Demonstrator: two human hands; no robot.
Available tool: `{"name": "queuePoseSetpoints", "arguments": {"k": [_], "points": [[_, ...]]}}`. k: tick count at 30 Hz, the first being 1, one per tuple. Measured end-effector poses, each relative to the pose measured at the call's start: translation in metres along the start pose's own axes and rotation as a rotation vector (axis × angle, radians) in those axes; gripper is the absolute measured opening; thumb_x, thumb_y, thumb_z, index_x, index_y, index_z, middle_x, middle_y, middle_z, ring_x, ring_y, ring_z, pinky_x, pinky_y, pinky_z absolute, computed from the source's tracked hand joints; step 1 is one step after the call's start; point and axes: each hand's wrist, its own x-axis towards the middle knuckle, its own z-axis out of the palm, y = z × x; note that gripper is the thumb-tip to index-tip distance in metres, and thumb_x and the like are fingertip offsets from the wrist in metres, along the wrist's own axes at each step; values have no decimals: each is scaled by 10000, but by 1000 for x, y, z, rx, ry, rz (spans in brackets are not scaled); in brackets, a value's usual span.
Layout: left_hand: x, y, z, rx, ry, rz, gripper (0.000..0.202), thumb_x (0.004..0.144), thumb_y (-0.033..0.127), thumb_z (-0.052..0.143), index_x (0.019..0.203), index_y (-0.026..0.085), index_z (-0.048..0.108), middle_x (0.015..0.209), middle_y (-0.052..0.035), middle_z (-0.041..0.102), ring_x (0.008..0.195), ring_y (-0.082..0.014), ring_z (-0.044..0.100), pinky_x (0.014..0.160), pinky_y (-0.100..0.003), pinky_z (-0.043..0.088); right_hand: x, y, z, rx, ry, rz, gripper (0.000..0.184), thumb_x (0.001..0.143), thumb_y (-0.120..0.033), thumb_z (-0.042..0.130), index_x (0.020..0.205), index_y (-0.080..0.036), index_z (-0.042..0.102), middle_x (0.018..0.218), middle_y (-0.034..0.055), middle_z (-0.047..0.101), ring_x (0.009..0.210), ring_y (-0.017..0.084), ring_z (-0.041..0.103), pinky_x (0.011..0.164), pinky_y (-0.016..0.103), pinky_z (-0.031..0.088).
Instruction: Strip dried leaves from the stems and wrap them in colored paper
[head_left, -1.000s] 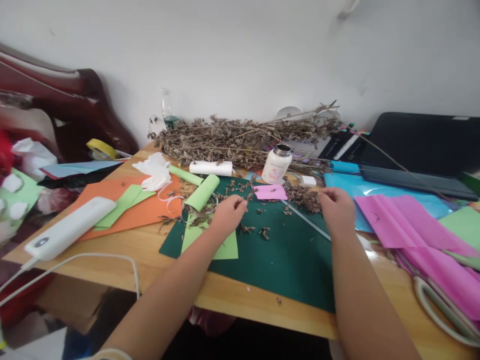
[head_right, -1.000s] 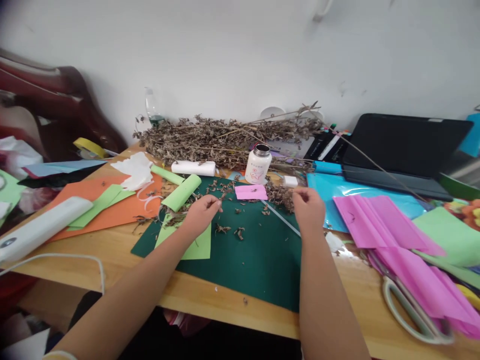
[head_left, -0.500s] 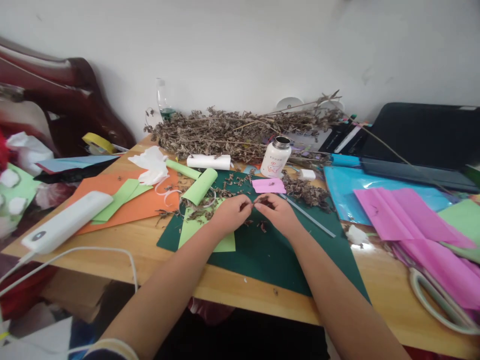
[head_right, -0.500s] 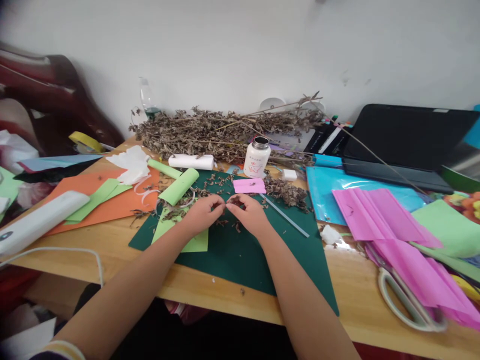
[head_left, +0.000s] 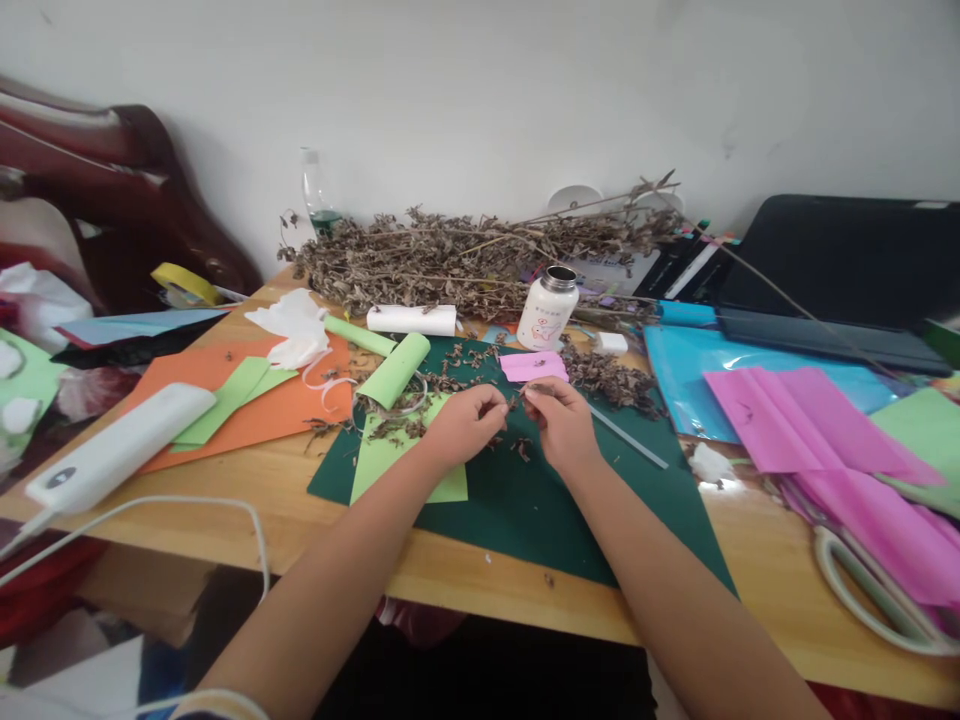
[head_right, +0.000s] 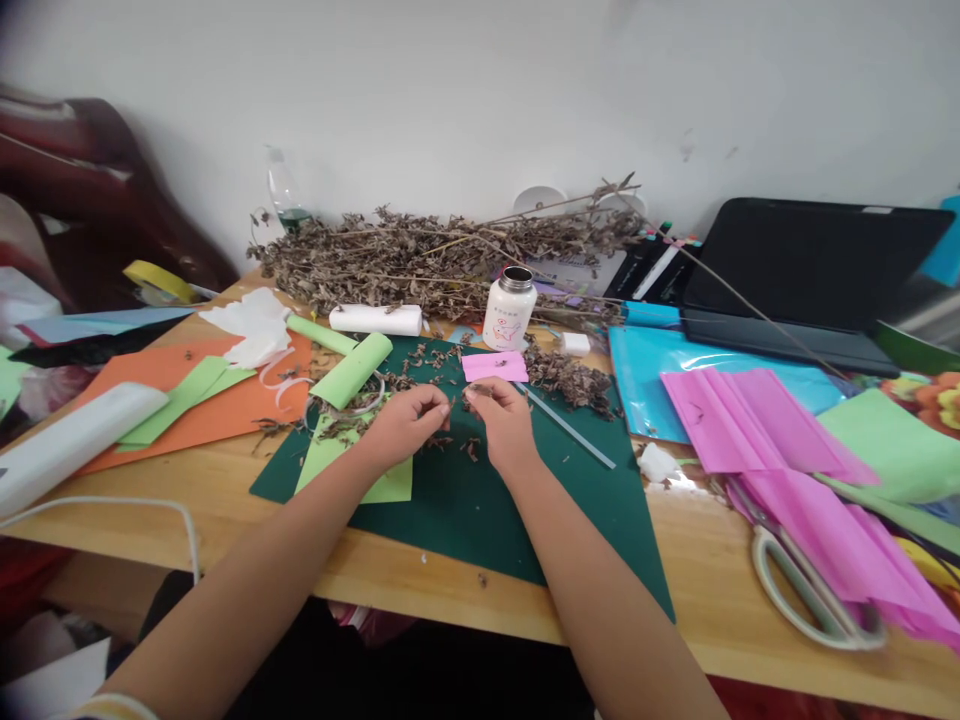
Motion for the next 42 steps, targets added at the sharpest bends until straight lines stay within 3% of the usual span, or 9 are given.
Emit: {"name": "queuePoseSetpoints", "arguments": {"k": [5,10,15,19,24,28,31,38,42], "points": [[0,-2,0,-51,6,-42,154,708,248,388,600,169,466,589,31,531,529,-82,460,527,-196,353,7,-12,-4,142,151,55,81,566,-212,539,606,-197,470,524,-54,475,442,63,389,405,195,261],[0,-1,0,-103,10,-60,184,729,296,385,629,170,475,616,22,551,569,-91,483,557,-205,372,16,-22,-21,86,139,16,93,577,-227,509,629,-208,434,536,-60,471,439,67,405,392,194,268],[1,-1,2,-257,39,-94,110,714,250,423,653,162,448,646,14,550,581,-82,489,579,-211,389,16,-21,-28,76,58,38,88,585,-219,529,615,-201,448,608,-40,537,459,69,432,412,203,282],[3,-6,6,-501,59,-81,52,715,158,396,767,164,397,665,28,513,551,-55,479,584,-205,405,11,-13,-23,-56,-123,42,23,621,-206,541,622,-188,526,587,-35,528,484,64,422,445,207,284],[3,-11,7,-265,38,26,189,773,194,323,902,182,460,710,14,489,601,-75,463,595,-210,394,4,-6,-13,-160,-244,92,45,642,-223,546,632,-182,530,573,-41,511,487,65,397,465,211,287],[2,-8,5,-34,20,85,157,751,248,403,816,173,525,810,-17,533,774,-122,476,714,-237,376,3,-4,-10,-194,-279,93,78,643,-249,554,622,-182,518,525,-57,441,482,68,377,468,214,286],[3,-7,3,63,13,130,202,768,291,378,715,163,525,712,-14,514,733,-125,464,694,-237,368,3,-4,-10,-216,-280,83,88,645,-255,552,615,-182,513,510,-61,411,482,69,365,469,215,280],[2,-6,5,127,-11,136,231,765,258,352,585,164,462,624,2,467,655,-114,449,629,-222,358,1,-3,-6,-151,-254,109,73,637,-247,542,622,-185,507,525,-55,453,475,71,376,465,215,288],[1,-3,6,1,8,78,180,756,267,367,688,163,497,671,4,497,656,-106,462,626,-212,370,1,-2,-3,-58,-185,98,70,644,-228,526,607,-187,484,515,-60,443,455,63,362,455,207,281]]}}
